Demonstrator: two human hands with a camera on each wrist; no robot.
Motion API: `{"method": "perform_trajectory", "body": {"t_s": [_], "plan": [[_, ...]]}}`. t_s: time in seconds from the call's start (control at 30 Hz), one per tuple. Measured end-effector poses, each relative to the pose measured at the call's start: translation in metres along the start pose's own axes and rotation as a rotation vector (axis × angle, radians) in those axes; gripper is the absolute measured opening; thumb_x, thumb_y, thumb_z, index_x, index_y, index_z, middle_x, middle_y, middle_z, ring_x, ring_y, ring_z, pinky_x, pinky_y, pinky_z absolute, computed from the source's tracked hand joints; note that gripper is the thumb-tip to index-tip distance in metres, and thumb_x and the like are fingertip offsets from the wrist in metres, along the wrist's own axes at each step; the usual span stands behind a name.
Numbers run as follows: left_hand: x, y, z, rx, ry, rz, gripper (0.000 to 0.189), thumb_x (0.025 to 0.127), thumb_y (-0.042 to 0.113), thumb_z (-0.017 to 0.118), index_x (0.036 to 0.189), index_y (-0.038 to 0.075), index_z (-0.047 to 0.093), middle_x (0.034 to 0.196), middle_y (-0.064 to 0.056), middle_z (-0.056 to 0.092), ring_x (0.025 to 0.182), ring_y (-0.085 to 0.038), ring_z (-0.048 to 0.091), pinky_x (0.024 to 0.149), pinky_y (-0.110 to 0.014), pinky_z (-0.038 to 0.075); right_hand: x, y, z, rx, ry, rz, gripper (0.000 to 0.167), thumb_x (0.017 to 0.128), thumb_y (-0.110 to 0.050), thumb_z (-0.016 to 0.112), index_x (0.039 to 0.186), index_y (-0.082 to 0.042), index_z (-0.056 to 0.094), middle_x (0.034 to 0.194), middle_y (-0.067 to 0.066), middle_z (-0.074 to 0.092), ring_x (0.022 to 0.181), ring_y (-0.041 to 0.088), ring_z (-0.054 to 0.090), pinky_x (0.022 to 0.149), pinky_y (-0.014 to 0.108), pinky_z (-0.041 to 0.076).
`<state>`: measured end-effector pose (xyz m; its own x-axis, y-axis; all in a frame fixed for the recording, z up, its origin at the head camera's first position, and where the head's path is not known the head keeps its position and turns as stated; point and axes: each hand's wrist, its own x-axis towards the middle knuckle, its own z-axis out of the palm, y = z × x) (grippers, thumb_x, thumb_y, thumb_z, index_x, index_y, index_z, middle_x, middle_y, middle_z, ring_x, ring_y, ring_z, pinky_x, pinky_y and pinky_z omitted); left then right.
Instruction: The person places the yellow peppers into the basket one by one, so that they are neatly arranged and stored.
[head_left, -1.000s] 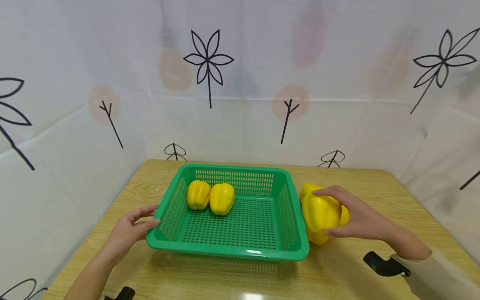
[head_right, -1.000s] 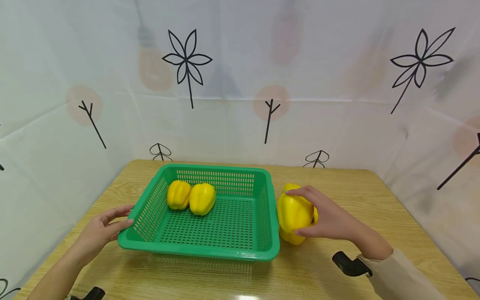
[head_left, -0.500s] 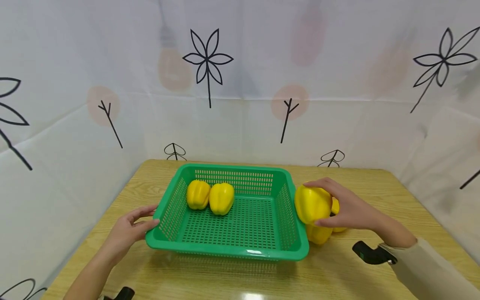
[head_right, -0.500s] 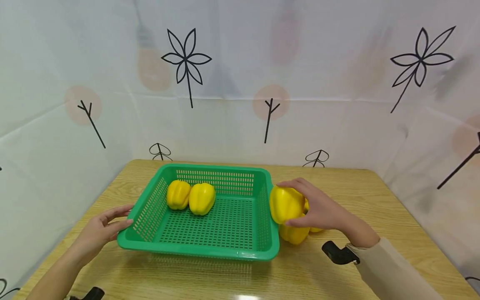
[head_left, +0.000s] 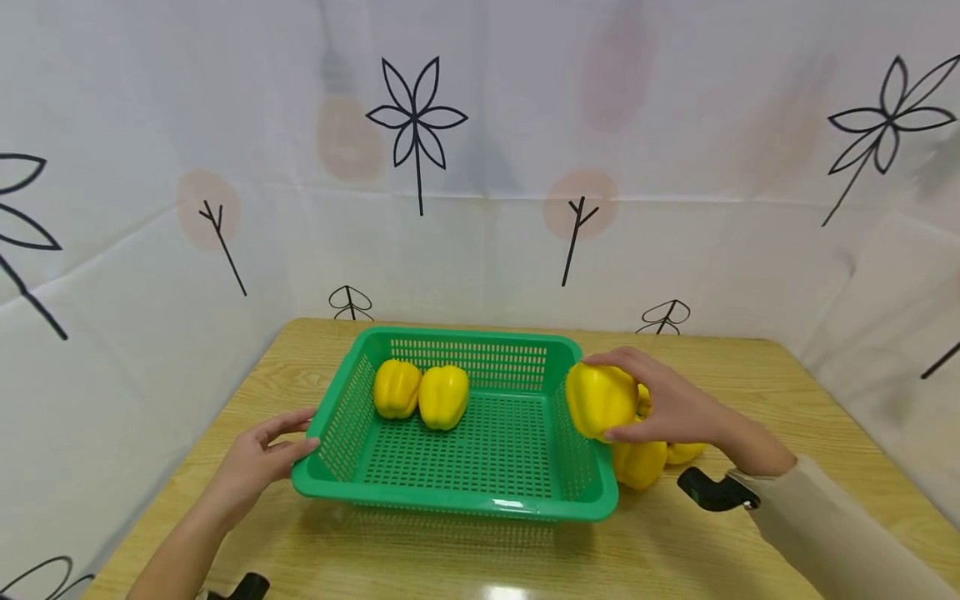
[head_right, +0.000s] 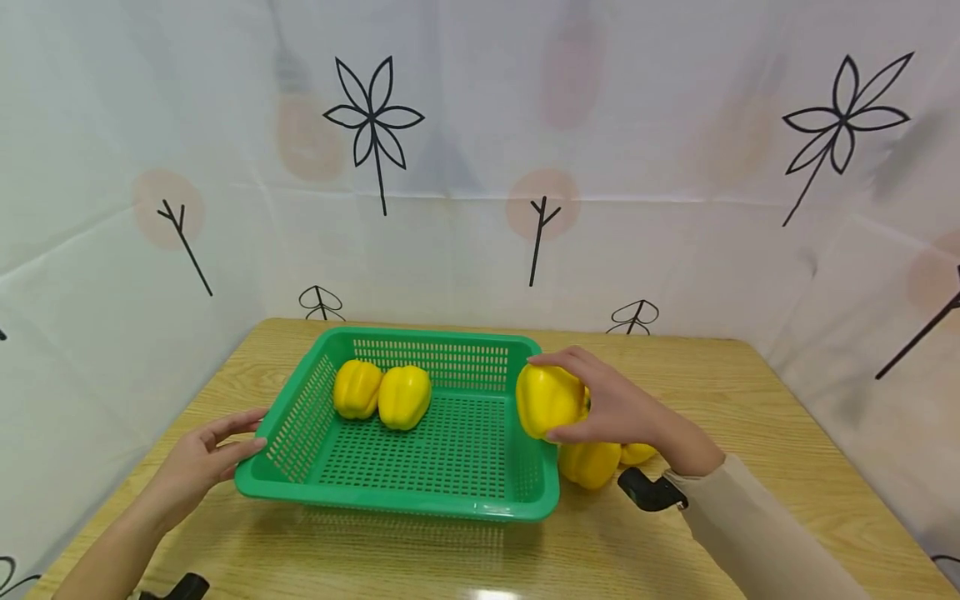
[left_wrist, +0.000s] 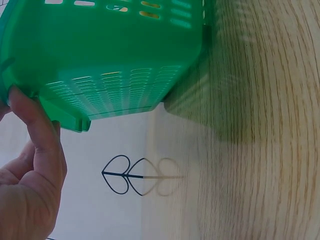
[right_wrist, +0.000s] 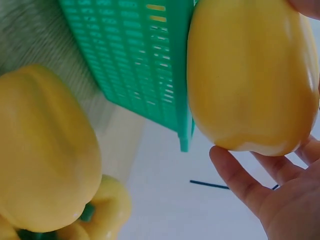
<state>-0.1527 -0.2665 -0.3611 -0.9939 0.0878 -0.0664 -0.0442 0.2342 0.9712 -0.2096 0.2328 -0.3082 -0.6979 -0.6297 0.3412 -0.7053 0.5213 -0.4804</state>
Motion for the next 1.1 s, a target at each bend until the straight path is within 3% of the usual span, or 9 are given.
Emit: {"method": "perform_trajectory", "body": {"t_s": [0.3, 0.63, 0.9, 1.1], "plan": [[0.0, -0.001, -0.001, -0.005, -0.003, -0.003, 0.062, 0.091, 0.02, 0.063, 0.142, 0.0, 0.035, 0.135, -0.02, 0.034, 0.092, -0.011, 0.062, 0.077, -0.032, 0.053, 0.013, -0.001, 0.005, -0.004, -0.028, -0.011, 0.074, 0.071, -0.032, 0.082, 0.134, -0.019, 0.045, 0.127, 0.006, 0.045, 0.096, 0.02, 0.049, 0.071, 0.037, 0.049], [0.001, -0.001, 0.0, -0.006, -0.007, -0.007, 0.062, 0.091, 0.021, 0.062, 0.143, 0.001, 0.034, 0.136, -0.02, 0.032, 0.094, -0.01, 0.061, 0.078, -0.032, 0.052, 0.035, -0.008, 0.008, 0.033, -0.055, -0.033, 0.076, 0.068, -0.027, 0.084, 0.132, -0.017, 0.045, 0.126, 0.004, 0.046, 0.094, 0.02, 0.049, 0.073, 0.038, 0.048], [0.001, -0.001, 0.0, 0.0, -0.002, -0.01, 0.062, 0.091, 0.021, 0.063, 0.143, 0.002, 0.035, 0.137, -0.02, 0.032, 0.094, -0.009, 0.061, 0.077, -0.032, 0.053, 0.049, -0.011, 0.013, 0.068, -0.083, 0.016, 0.077, 0.069, -0.033, 0.083, 0.134, -0.021, 0.044, 0.13, 0.004, 0.044, 0.098, 0.022, 0.048, 0.077, 0.039, 0.046], [0.001, 0.001, -0.001, 0.014, -0.004, -0.011, 0.062, 0.091, 0.022, 0.062, 0.143, 0.002, 0.034, 0.137, -0.02, 0.032, 0.094, -0.007, 0.061, 0.078, -0.032, 0.052, 0.06, -0.013, 0.018, 0.071, -0.089, -0.02, 0.077, 0.069, -0.031, 0.083, 0.134, -0.018, 0.044, 0.13, 0.005, 0.045, 0.099, 0.021, 0.049, 0.078, 0.038, 0.047]]}}
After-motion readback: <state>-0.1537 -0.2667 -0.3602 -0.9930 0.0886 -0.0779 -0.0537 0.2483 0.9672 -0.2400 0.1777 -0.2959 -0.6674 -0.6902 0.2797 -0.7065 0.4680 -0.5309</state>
